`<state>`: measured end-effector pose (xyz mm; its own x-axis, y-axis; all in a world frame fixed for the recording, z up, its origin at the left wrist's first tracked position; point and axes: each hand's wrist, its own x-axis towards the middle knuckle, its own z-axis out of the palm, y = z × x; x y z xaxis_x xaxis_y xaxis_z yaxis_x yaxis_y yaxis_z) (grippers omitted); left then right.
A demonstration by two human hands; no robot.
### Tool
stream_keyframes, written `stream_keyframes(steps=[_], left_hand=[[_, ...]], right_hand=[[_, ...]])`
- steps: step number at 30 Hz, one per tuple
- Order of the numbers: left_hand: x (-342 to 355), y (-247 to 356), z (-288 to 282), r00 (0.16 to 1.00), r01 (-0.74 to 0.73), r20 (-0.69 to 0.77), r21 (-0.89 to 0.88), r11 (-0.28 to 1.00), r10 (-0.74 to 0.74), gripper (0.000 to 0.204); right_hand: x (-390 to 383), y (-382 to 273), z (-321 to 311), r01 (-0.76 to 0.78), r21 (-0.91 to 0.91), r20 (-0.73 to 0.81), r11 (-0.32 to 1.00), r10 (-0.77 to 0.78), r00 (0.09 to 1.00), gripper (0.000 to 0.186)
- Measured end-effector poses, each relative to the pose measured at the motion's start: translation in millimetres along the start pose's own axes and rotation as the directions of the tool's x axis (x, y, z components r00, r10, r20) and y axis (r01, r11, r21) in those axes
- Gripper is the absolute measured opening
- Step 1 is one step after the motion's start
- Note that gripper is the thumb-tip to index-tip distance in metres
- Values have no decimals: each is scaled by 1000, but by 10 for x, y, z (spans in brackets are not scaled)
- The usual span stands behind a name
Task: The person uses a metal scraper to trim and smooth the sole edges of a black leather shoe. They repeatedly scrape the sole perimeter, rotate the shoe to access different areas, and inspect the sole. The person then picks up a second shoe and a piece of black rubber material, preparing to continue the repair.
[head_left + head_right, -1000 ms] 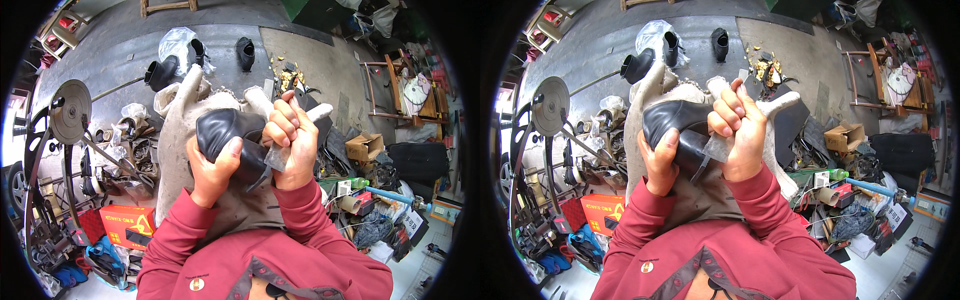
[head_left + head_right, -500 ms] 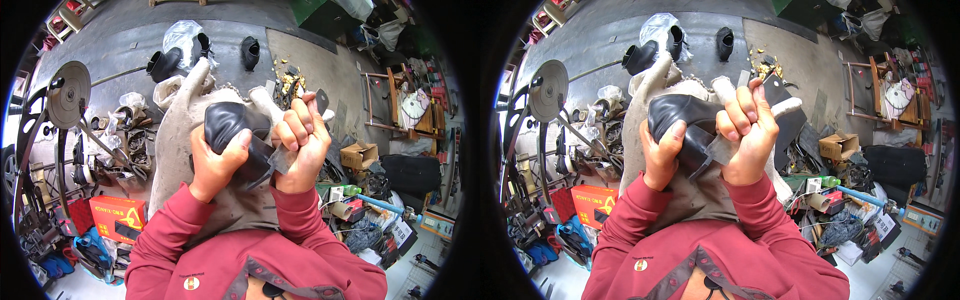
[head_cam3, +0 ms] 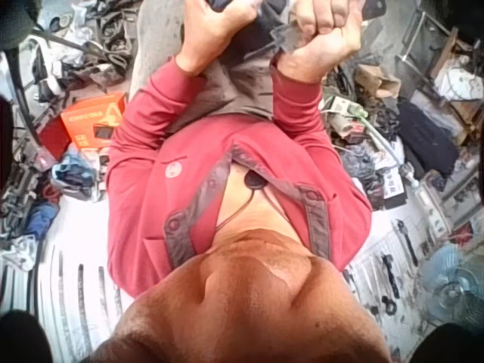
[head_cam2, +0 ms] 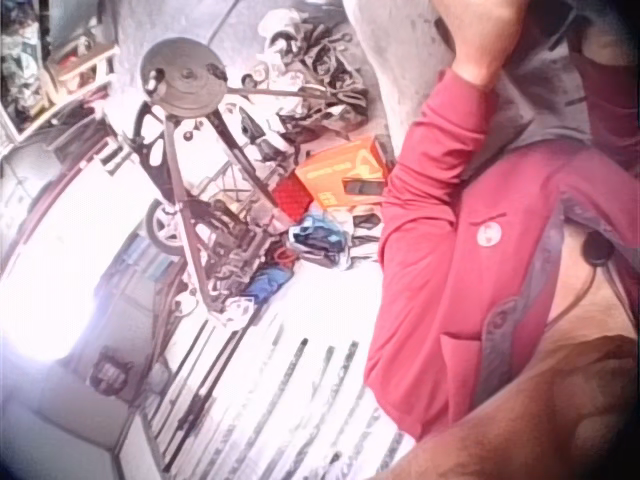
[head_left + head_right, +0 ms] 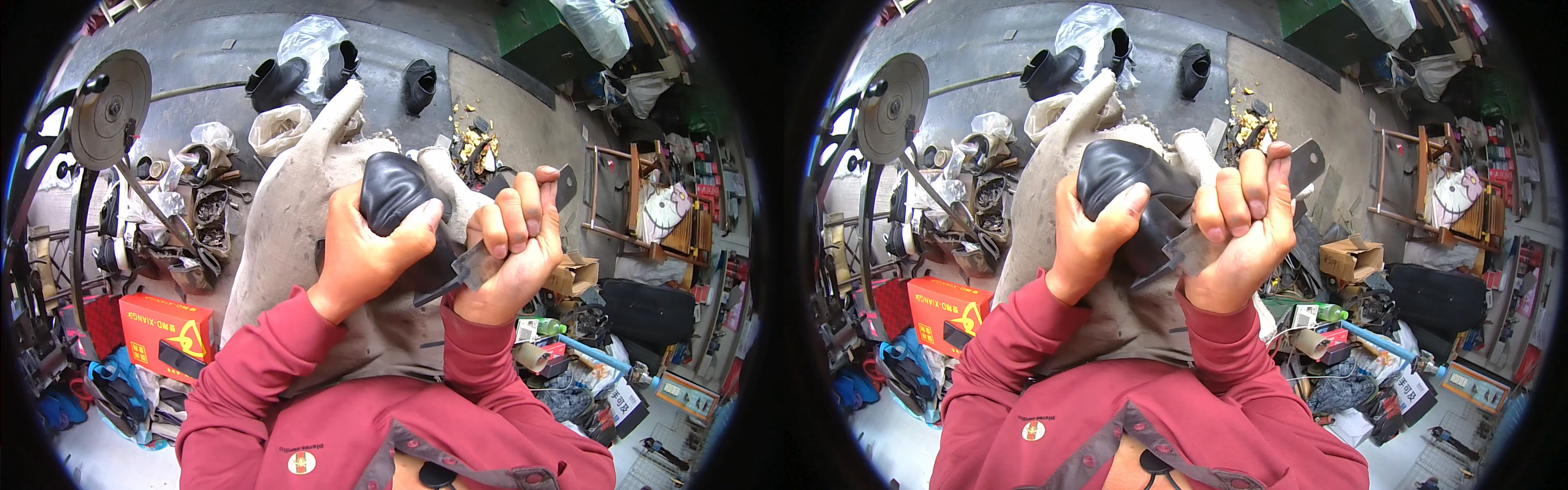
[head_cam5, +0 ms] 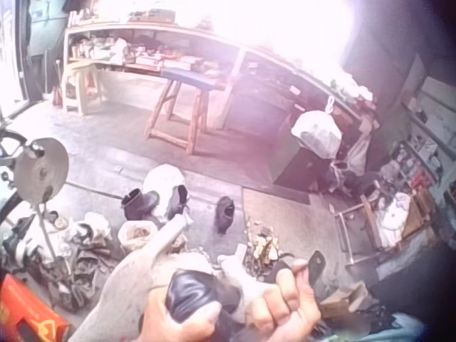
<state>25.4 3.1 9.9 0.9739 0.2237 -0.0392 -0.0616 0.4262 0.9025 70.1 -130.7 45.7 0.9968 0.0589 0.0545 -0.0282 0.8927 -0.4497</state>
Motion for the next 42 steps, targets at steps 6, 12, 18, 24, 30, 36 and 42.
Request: stream_keyframes(steps=[6,12,18,24,30,36,42], left_hand=[[36,31,-7,1000,22,-7,-28,999,-23,16],[49,20,-38,998,64,-13,-32,997,-64,18],[74,-19,-44,999,40,-1,-46,998,-40,20],[78,2,-37,999,52,-2,-31,998,-52,21],[91,8,-29,999,48,-7,-34,998,-48,21],[99,-21,-43,998,63,-7,1,998,-63,23],[87,-72,-66,998,53,25,71,996,-55,20]], right_hand=[[21,30,33,56,-80,69,995,-51,996,22],[2,42,53,84,-116,99,990,-73,992,20],[-5,51,12,95,-142,183,985,-68,981,26],[-29,43,22,120,-202,231,972,-72,970,25],[-50,63,69,145,-248,253,958,-80,964,24],[-117,110,125,234,-329,295,915,-136,946,23],[-132,132,147,269,-365,365,891,-129,922,22]])
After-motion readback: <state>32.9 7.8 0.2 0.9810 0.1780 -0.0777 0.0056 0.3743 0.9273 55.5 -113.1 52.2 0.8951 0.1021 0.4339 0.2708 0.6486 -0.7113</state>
